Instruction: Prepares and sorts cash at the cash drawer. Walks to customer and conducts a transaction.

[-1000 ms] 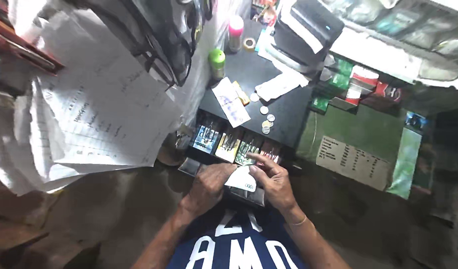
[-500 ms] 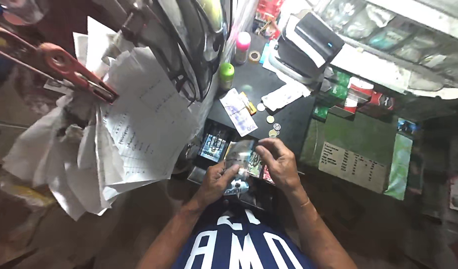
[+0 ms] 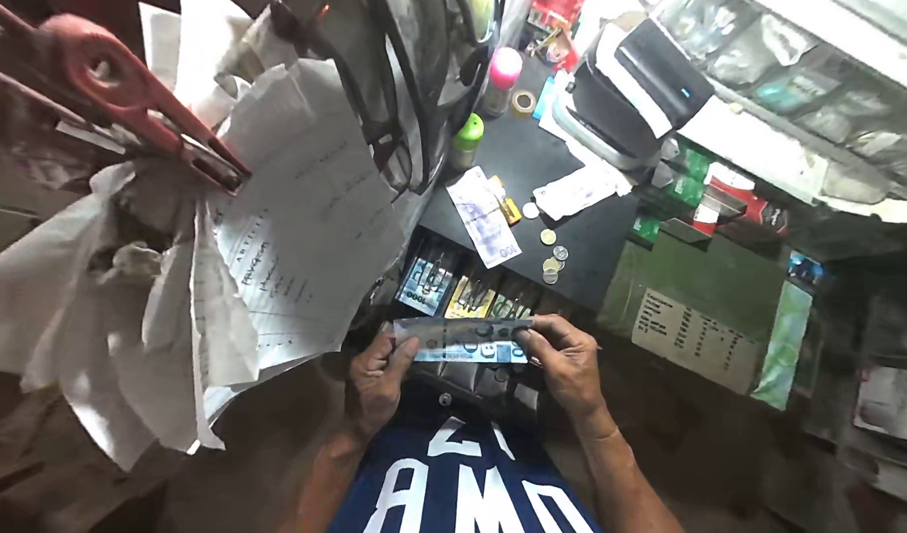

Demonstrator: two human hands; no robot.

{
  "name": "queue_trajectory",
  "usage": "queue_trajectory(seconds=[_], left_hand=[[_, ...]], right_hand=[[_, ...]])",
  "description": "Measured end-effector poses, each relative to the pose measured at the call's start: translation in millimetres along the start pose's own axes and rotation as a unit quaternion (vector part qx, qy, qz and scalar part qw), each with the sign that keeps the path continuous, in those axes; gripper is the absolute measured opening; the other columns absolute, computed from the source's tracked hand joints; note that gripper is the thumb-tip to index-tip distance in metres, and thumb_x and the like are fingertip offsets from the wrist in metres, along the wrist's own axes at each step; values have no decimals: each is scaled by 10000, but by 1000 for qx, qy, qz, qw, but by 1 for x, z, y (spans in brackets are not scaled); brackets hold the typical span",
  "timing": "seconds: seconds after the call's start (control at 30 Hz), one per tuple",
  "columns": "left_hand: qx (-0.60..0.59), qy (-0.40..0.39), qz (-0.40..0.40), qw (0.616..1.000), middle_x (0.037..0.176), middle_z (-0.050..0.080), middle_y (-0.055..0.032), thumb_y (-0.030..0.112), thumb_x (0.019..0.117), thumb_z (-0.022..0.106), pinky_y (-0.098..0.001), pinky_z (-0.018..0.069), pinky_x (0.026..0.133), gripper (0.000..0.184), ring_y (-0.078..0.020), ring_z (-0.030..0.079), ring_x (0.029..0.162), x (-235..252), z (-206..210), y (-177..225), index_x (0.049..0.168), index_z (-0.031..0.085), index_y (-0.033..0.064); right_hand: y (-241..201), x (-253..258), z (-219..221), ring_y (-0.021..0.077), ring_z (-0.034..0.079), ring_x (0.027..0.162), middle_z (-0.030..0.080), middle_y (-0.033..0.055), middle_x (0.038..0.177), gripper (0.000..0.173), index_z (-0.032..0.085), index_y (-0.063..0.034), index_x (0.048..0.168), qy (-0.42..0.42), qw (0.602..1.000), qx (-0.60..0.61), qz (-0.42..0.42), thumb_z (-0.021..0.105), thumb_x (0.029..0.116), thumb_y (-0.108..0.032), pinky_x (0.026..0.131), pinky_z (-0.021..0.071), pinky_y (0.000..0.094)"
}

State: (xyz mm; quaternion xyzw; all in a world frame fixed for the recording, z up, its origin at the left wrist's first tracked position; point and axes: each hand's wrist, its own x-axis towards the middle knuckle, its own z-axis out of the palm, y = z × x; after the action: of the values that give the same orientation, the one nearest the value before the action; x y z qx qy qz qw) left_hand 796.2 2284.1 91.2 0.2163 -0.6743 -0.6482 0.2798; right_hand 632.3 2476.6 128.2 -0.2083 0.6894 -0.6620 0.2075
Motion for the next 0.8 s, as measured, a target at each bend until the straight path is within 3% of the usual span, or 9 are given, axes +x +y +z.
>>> queue_trajectory(seconds=[0.2, 0.33, 0.4, 0.47, 0.53, 0.6, 0.67, 0.73, 0.8], left_hand=[[-26, 4, -85, 996, 898, 772, -22, 87, 1048, 527, -322, 661, 701, 180, -138, 755, 752, -18, -15, 15, 1073, 671, -19], [37, -22, -43, 998, 860, 742, 10, 104, 1033, 557, -255, 636, 666, 177, -70, 717, 707, -11, -16, 15, 1049, 678, -23], [67, -82, -44, 993, 823, 727, 11, 141, 1028, 573, -220, 606, 639, 204, -37, 683, 670, -3, -15, 16, 1043, 693, -23], [88, -139, -25, 986, 825, 721, 5, 174, 1025, 591, -205, 593, 639, 218, -18, 666, 670, 12, -6, 20, 1027, 707, -10], [101, -175, 18, 979, 873, 727, -15, 177, 1024, 594, -212, 601, 665, 223, -18, 675, 710, 34, 12, 28, 1030, 711, -13], [140, -141, 70, 978, 877, 722, -39, 213, 1016, 616, -227, 594, 680, 246, -34, 672, 722, 59, 36, 34, 1041, 700, -17], [204, -69, 93, 972, 914, 711, -63, 317, 988, 666, -249, 576, 745, 363, -62, 667, 781, 80, 61, 39, 1118, 672, -22], [182, -48, 88, 978, 921, 719, -67, 313, 983, 670, -271, 599, 734, 353, -79, 690, 780, 88, 91, 45, 1101, 677, -19], [113, -105, 69, 986, 1039, 737, -87, 282, 1010, 633, -297, 614, 821, 363, -100, 717, 891, 89, 126, 52, 1178, 677, -38]], right_hand=[[-1, 19, 10, 47, 684, 693, 739, 11, 839, 84, 724, 11, 986, -50, 998, -31, 21, 648, 954, -6, 643, 598, 215], [3, 21, -7, 48, 685, 736, 721, -3, 864, 93, 699, -4, 1016, -131, 987, -61, 65, 643, 964, -56, 683, 600, 229], [-1, 21, -25, 83, 705, 911, 730, 46, 1045, 265, 667, 19, 1188, -194, 975, -83, 76, 678, 949, -94, 822, 607, 260], [-13, 25, -36, 109, 704, 1008, 716, 86, 1166, 443, 612, 24, 1341, -247, 961, -109, 62, 711, 942, -141, 886, 604, 280], [-24, 31, -39, 76, 707, 903, 737, 82, 1062, 300, 692, 34, 1209, -253, 958, -136, 16, 687, 963, -137, 825, 604, 254], [-30, 36, -42, 27, 682, 789, 735, 57, 930, 173, 739, 28, 1024, -179, 968, -172, -33, 638, 977, -105, 750, 585, 205], [-29, 45, -49, 57, 706, 804, 753, 78, 911, 165, 756, 21, 984, -26, 961, -252, -113, 630, 961, -82, 775, 590, 217], [-26, 64, -53, 163, 741, 851, 761, 127, 929, 170, 767, 18, 994, 118, 901, -369, -194, 633, 936, -68, 798, 606, 292], [-24, 78, -48, 255, 743, 857, 750, 156, 936, 191, 779, 3, 1018, 172, 844, -453, -229, 632, 929, -81, 757, 616, 371]])
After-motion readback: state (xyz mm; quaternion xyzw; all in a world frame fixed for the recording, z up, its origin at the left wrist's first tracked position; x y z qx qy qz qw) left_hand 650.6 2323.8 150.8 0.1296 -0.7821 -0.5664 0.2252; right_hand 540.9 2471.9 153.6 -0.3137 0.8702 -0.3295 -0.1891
